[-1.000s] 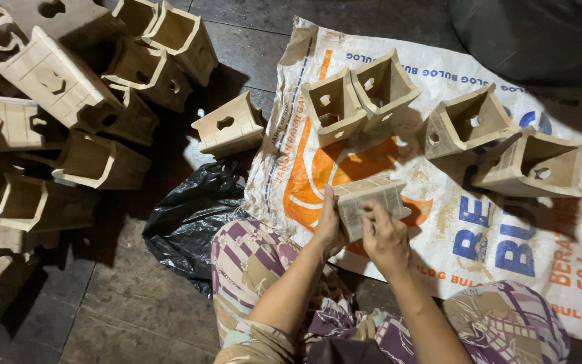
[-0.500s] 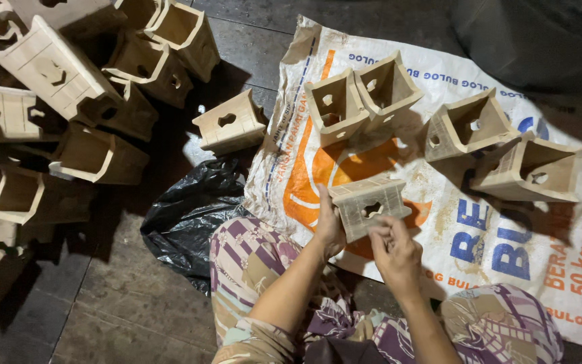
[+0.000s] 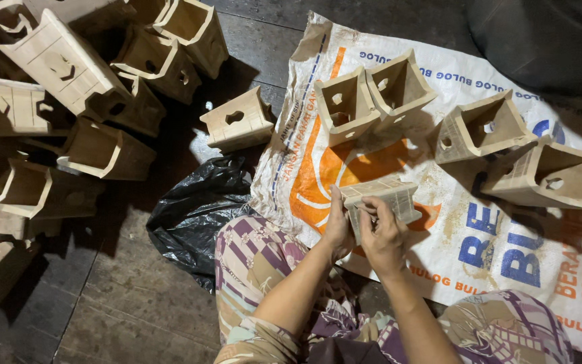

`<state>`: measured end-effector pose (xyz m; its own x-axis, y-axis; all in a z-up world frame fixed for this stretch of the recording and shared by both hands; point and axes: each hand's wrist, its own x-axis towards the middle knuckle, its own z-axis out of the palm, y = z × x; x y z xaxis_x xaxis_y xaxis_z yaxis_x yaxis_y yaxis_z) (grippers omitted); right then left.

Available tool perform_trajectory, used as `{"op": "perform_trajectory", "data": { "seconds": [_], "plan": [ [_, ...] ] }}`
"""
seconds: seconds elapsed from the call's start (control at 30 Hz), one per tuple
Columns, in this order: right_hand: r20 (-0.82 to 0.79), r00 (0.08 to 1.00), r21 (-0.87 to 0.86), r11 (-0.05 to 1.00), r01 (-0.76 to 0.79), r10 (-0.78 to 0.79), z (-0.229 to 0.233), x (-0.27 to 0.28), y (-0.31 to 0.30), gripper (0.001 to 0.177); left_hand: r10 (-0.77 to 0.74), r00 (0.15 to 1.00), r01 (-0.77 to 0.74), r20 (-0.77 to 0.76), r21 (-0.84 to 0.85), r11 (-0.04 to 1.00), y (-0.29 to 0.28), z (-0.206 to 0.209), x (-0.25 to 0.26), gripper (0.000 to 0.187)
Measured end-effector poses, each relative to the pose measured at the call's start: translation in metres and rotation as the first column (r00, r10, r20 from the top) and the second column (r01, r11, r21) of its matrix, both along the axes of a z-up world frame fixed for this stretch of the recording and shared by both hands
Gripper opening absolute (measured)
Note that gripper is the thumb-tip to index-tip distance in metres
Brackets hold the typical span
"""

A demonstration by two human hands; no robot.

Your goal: The person cleans and smooths the surfaces of wooden birdhouses by hand using a small tool, scraping along the joints and edges of several identical pieces.

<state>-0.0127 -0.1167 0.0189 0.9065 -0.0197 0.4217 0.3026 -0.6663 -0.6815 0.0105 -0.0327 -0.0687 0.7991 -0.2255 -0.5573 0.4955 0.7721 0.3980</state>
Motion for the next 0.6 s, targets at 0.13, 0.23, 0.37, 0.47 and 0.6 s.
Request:
{"op": "perform_trajectory", "data": {
  "seconds": [0.13, 0.23, 0.37, 0.47, 0.6],
  "plan": [
    [-0.018, 1.0, -0.024, 0.999, -0.022, 0.022, 0.015, -0.001, 0.002, 0.026, -0.003, 1.0, 0.003, 0.001, 0.011, 1.0, -0.001, -0.034, -0.001, 0.095],
    [-0.03, 0.998, -0.061, 0.997, -0.051, 0.05, 0.011, -0.004, 0.0, 0.03, -0.019, 1.0, 0.019, 0.02, 0.008, 1.0, 0.001, -0.019, -0.002, 0.095],
    [-0.078, 0.994, -0.073, 0.994, -0.087, 0.081, 0.006, -0.016, -0.006, 0.023, -0.023, 1.0, 0.023, -0.007, 0.011, 1.0, 0.001, 0.003, -0.004, 0.098],
    [-0.115, 0.989, -0.071, 0.992, -0.102, 0.093, 0.0, -0.031, -0.011, 0.024, -0.024, 0.999, 0.025, -0.027, 0.027, 0.999, -0.004, 0.006, -0.006, 0.098],
    [-0.166, 0.981, -0.092, 0.989, -0.114, 0.097, -0.023, -0.054, -0.026, 0.025, -0.035, 0.999, 0.035, -0.011, 0.044, 0.998, -0.008, -0.005, -0.007, 0.1]
  ]
}}
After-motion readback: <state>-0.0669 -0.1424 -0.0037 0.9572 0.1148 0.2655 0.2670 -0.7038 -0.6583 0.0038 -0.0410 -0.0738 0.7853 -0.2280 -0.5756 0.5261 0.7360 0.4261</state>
